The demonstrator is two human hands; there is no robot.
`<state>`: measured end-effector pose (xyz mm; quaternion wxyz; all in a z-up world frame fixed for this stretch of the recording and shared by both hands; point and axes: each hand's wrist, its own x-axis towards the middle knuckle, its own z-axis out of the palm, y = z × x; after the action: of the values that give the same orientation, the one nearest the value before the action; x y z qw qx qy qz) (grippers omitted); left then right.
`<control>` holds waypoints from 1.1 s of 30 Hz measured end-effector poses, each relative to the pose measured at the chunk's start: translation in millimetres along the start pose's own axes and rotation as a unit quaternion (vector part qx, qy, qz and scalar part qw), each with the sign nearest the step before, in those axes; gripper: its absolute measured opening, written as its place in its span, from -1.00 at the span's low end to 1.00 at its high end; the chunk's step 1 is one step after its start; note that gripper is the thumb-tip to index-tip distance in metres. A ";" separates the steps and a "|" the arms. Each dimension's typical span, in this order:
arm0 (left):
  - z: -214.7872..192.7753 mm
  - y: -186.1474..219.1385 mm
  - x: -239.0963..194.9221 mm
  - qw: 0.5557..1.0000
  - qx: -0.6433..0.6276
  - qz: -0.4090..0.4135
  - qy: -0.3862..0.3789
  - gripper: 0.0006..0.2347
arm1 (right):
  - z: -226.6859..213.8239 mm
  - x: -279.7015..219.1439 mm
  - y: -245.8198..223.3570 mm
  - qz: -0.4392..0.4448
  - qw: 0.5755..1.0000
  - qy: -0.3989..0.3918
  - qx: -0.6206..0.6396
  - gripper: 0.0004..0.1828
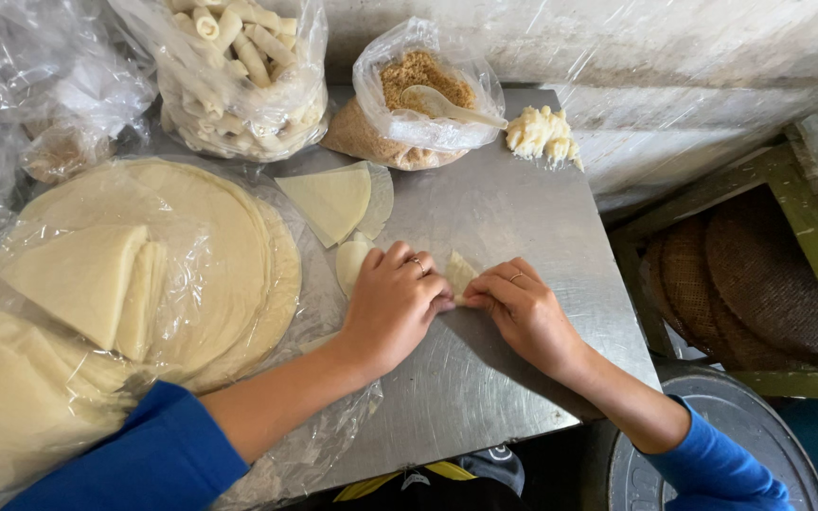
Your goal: The person folds thin dough sheets into triangular pockets, adds a small amount of filling, and seals the edges to form dumplings. The person repeats this process multiple times on a stainless steel countertop.
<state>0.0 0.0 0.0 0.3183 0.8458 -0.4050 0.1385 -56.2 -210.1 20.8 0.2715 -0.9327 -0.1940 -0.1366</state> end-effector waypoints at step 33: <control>-16.5 -5.6 2.5 0.978 -0.120 -0.085 0.148 -0.68 | -9.4 45.7 9.1 -0.007 0.996 -0.056 -0.071 -0.60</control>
<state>6.3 11.9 11.4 0.4841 0.8033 -0.2936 0.1847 -13.1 -209.3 40.8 0.1927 -0.9543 -0.2054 -0.0996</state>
